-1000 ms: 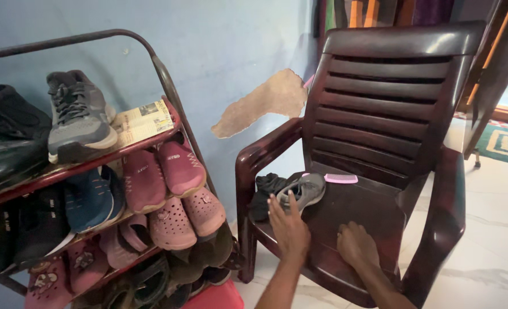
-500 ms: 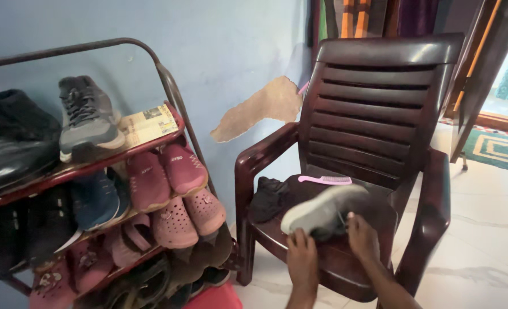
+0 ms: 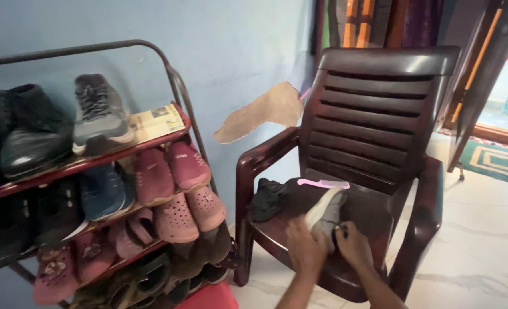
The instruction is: The person wipes the exterior of several shoes with a dark cloth and then places them on a shoe rack. The person handles black boots and gray sneakers, wiping each shoe before arranging them on the top shelf of the rack.
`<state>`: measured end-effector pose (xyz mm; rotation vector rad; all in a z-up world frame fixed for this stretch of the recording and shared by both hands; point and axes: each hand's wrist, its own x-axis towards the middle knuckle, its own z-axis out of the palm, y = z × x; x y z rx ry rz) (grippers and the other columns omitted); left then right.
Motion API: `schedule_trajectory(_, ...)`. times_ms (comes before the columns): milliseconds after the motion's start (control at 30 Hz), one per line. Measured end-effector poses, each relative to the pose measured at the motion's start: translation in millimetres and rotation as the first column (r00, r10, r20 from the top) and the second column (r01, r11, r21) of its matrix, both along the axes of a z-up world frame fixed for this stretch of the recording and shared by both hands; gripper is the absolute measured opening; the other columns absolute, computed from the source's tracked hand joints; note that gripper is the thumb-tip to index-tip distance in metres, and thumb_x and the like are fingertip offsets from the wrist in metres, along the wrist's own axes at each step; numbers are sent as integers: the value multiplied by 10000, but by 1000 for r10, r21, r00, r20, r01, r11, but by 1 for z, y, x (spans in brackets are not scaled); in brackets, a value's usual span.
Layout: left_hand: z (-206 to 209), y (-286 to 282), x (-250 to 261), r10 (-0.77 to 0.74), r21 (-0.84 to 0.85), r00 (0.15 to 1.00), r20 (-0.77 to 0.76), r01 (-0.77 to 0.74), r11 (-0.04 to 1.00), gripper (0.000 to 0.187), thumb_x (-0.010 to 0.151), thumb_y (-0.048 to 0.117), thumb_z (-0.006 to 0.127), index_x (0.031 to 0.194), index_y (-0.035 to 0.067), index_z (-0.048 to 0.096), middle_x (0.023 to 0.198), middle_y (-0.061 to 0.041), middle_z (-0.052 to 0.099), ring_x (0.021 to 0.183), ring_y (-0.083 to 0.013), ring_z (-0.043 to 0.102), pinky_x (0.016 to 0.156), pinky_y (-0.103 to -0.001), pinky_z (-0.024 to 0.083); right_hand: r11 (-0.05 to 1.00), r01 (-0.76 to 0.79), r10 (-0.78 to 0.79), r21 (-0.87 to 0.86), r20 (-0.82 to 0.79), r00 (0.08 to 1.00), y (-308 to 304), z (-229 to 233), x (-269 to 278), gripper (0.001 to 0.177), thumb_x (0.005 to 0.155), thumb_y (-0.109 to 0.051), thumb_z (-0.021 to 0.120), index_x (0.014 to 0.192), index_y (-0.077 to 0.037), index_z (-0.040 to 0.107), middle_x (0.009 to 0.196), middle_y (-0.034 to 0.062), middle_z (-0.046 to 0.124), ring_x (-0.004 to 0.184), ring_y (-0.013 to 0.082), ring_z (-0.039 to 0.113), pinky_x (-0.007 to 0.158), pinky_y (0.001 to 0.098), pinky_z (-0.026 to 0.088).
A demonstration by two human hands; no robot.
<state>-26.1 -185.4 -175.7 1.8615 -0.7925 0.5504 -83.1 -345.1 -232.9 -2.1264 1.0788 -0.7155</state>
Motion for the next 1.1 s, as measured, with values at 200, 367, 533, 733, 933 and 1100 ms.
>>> schedule_trajectory(200, -22, -20, 55, -237, -61, 746, -622, 255, 965, 679, 858, 458, 751, 1256, -59, 563, 1257, -336, 642, 1163, -442, 641, 994, -492, 483, 1000, -23, 23, -1, 50, 998, 7, 5, -3, 465, 973, -505, 550, 1212, -120, 652, 1165, 255, 727, 1145, 466, 664, 960, 519, 530)
schedule_trajectory(367, -38, -13, 31, -213, -28, 804, -555, 239, 971, 531, 914, 426, 694, 1270, 38, 628, 1267, -260, 686, 1201, -396, 652, 1001, -454, 501, 991, -95, 82, 94, 134, 988, 12, 17, -5, 607, 927, -563, 593, 1323, -103, 595, 1240, 225, 708, 1186, 400, 670, 986, 470, 520)
schedule_trajectory(533, -50, 7, -26, -212, -157, 972, -104, 194, 968, 621, 878, 197, 804, 1369, -54, 519, 1428, -354, 507, 1304, -486, 505, 1043, -495, 422, 954, -275, 194, 121, 450, 872, 0, 4, -5, 735, 882, -501, 678, 1416, -27, 500, 1251, 200, 689, 1132, 275, 664, 946, 393, 506)
schedule_trajectory(733, -37, 32, -67, -439, -344, 764, -473, 299, 890, 827, 762, 40, 812, 1496, 47, 431, 1292, -194, 609, 1223, -290, 651, 1003, -384, 536, 857, -420, 115, 299, 683, 721, -31, -28, -6, 518, 1052, -412, 632, 1188, 78, 730, 1038, 156, 682, 926, 196, 599, 839, 350, 482)
schedule_trajectory(933, -68, 34, -19, -592, -649, 562, -578, 123, 751, 556, 1004, 325, 612, 1465, 36, 499, 1198, -226, 670, 1049, -306, 690, 853, -393, 555, 882, -392, 163, 261, 611, 775, -22, -21, -13, 479, 1052, -416, 481, 1151, -30, 748, 945, 86, 732, 900, 151, 657, 827, 291, 515)
schedule_trajectory(1100, -54, 68, -10, -812, -810, 121, -571, 72, 581, 608, 973, 476, 477, 1427, 71, 480, 1287, -162, 663, 1140, -293, 717, 856, -443, 635, 832, -535, 411, 149, 482, 774, -8, -26, -7, 428, 999, -368, 571, 1272, -45, 643, 1037, 113, 741, 933, 153, 663, 813, 297, 533)
